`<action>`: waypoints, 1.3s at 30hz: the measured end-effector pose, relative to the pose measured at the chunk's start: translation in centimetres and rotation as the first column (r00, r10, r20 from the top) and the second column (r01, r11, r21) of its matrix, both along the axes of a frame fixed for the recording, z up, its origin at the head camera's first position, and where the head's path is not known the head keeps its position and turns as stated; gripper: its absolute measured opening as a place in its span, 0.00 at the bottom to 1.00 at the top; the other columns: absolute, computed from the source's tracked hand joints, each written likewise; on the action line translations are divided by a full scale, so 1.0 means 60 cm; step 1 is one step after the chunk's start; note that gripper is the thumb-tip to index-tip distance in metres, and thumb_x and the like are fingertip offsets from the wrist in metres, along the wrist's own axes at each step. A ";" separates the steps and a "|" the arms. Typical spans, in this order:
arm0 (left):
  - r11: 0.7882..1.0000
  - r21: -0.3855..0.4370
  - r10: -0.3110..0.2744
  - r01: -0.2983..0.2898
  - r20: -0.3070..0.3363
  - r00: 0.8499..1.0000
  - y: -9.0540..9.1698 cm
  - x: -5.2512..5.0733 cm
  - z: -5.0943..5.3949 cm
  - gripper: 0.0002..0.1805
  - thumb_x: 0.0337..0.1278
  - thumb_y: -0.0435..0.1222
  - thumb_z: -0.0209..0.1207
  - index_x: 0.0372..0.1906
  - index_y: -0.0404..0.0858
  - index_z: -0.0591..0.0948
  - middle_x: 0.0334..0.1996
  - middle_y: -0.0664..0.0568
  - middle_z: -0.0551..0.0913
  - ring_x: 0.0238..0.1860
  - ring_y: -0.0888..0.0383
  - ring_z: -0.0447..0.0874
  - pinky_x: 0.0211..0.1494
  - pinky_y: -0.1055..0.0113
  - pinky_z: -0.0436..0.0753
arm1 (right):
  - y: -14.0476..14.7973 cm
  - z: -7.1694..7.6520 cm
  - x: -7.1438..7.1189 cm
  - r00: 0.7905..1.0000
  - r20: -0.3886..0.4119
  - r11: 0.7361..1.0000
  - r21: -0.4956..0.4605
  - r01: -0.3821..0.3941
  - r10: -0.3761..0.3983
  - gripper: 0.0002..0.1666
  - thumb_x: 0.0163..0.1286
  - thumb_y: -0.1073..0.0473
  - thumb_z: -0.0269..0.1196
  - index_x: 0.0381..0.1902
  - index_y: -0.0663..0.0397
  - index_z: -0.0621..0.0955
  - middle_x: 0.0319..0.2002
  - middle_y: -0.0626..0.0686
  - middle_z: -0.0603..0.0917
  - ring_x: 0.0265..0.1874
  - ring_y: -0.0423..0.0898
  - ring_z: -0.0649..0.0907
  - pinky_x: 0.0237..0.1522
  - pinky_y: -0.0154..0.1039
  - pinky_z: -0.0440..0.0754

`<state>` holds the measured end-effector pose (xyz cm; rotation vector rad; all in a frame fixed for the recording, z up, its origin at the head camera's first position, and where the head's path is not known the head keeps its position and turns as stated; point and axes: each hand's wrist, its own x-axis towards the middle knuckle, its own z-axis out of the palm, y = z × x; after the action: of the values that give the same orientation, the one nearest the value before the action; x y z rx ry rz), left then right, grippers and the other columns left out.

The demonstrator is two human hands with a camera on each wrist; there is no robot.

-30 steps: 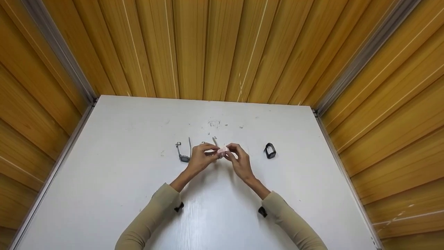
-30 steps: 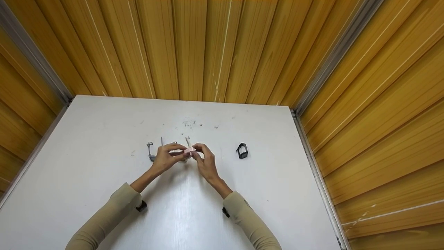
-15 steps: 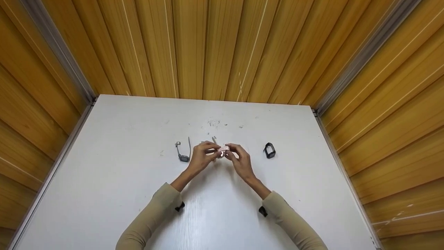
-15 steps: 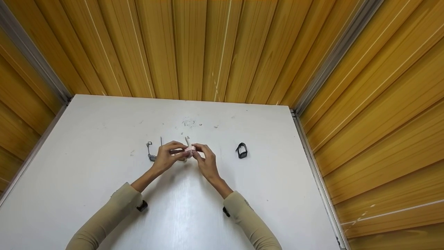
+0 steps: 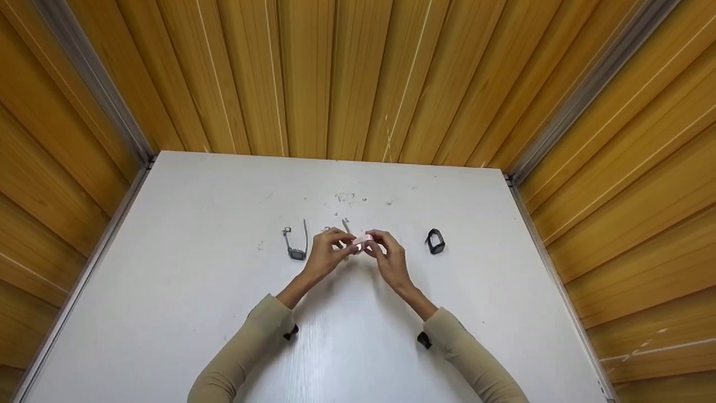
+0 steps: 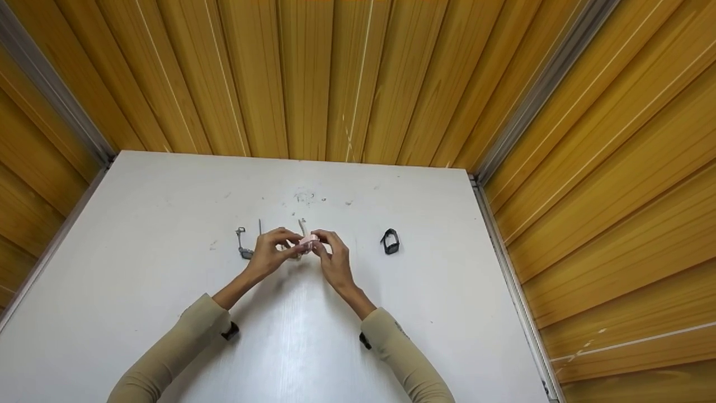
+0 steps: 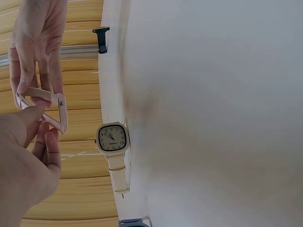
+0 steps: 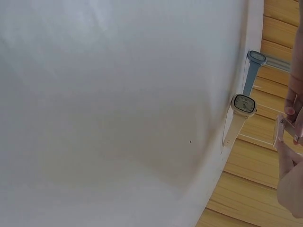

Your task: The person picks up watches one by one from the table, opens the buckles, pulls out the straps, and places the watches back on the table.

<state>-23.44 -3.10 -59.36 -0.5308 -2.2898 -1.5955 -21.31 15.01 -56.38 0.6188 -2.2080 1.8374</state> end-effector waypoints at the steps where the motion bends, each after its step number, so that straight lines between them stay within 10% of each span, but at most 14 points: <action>1: 1.000 -0.004 0.004 -0.004 0.003 1.000 -0.001 0.000 0.000 0.08 0.52 0.27 0.72 0.39 0.30 0.89 0.33 0.41 0.88 0.36 0.45 0.88 0.39 0.62 0.89 | 0.001 0.000 0.000 1.000 0.005 1.000 -0.004 -0.001 0.001 0.14 0.72 0.76 0.58 0.54 0.78 0.77 0.49 0.71 0.82 0.49 0.62 0.85 0.50 0.48 0.89; 30: 0.998 -0.016 -0.060 0.060 0.002 0.998 0.002 0.002 0.000 0.06 0.59 0.26 0.68 0.40 0.29 0.86 0.40 0.41 0.86 0.45 0.45 0.88 0.51 0.62 0.90 | 0.005 0.016 -0.001 0.996 -0.088 0.990 0.139 -0.002 0.014 0.13 0.69 0.76 0.63 0.50 0.74 0.81 0.47 0.69 0.85 0.49 0.65 0.87 0.46 0.42 0.90; 39: 0.999 -0.012 -0.042 0.041 -0.015 0.999 0.005 0.003 0.000 0.07 0.55 0.22 0.68 0.40 0.29 0.86 0.39 0.40 0.86 0.44 0.44 0.89 0.50 0.65 0.90 | 0.018 -0.025 -0.028 0.997 -0.079 0.983 0.183 0.001 0.014 0.13 0.69 0.73 0.65 0.50 0.74 0.81 0.48 0.70 0.86 0.49 0.66 0.88 0.45 0.44 0.90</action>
<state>-23.27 -2.82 -59.34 -0.5953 -2.2924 -1.5921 -22.99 16.10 -57.87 0.7205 -2.3408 1.5936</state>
